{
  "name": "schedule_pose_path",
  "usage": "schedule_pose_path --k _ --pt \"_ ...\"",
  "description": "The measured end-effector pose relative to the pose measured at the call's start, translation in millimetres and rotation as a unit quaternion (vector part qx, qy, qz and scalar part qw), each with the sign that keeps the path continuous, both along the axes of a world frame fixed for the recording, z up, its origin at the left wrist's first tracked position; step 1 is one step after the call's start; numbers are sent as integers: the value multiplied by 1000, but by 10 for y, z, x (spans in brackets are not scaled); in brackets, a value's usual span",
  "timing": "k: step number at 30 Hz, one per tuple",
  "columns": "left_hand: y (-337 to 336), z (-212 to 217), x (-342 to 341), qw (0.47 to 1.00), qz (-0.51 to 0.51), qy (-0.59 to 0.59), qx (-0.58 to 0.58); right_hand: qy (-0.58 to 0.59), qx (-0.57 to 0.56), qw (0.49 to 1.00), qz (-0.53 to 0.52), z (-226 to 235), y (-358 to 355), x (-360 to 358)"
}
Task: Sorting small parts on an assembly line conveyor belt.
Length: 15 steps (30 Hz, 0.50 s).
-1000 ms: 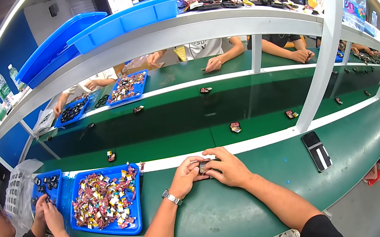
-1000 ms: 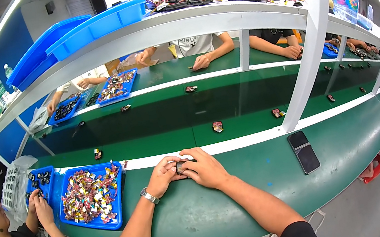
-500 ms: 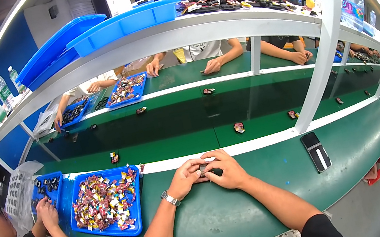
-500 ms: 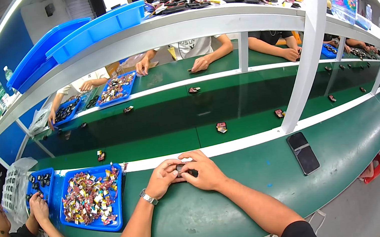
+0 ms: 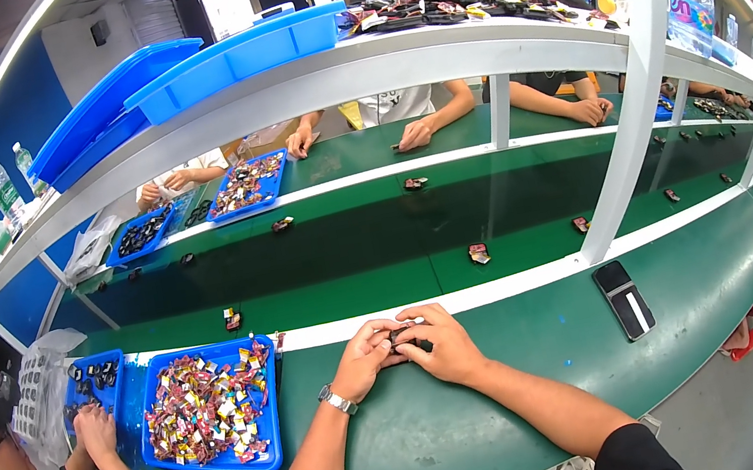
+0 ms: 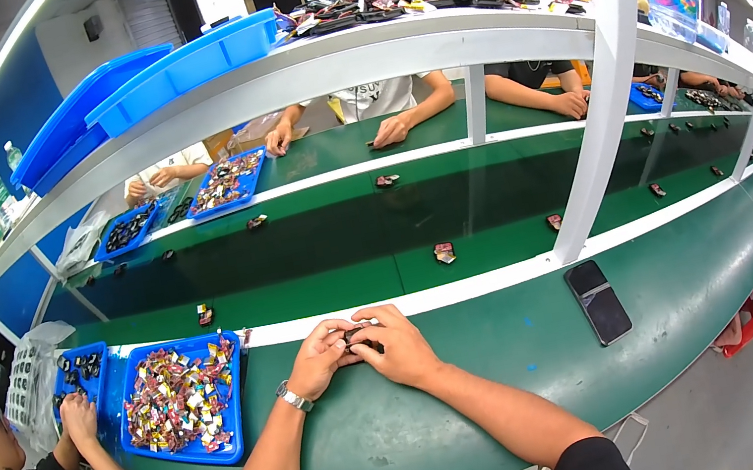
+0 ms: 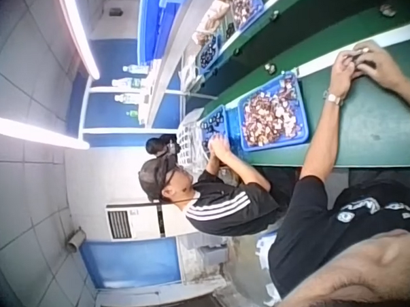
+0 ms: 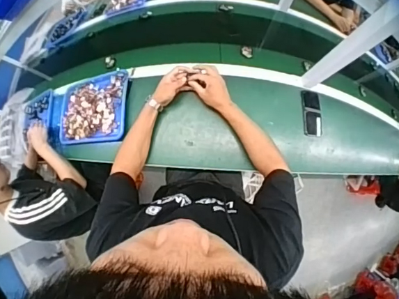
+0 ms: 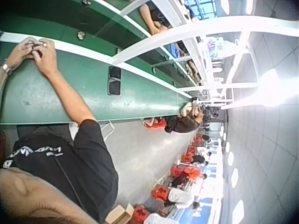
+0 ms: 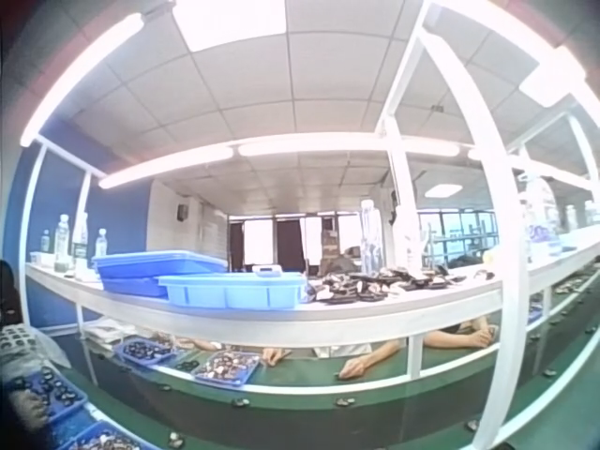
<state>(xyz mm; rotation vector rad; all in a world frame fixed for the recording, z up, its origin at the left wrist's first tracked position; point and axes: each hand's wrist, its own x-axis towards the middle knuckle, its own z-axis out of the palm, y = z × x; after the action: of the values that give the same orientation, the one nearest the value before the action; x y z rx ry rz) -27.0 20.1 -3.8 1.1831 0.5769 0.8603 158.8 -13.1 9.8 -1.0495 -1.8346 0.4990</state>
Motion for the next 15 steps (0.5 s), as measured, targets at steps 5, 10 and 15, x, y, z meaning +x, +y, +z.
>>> schedule_pose_path --k 5,10,15 --pt "3 -14 0 1000 -2 -11 -2 14 4 1000 -10 -37 16 -12" --pt "1 -13 -6 1000 2 -9 0 16 0 1000 -11 -33 19 -11" --pt "-4 -2 11 1000 1 -10 3 35 -20 999 -6 -53 26 1"
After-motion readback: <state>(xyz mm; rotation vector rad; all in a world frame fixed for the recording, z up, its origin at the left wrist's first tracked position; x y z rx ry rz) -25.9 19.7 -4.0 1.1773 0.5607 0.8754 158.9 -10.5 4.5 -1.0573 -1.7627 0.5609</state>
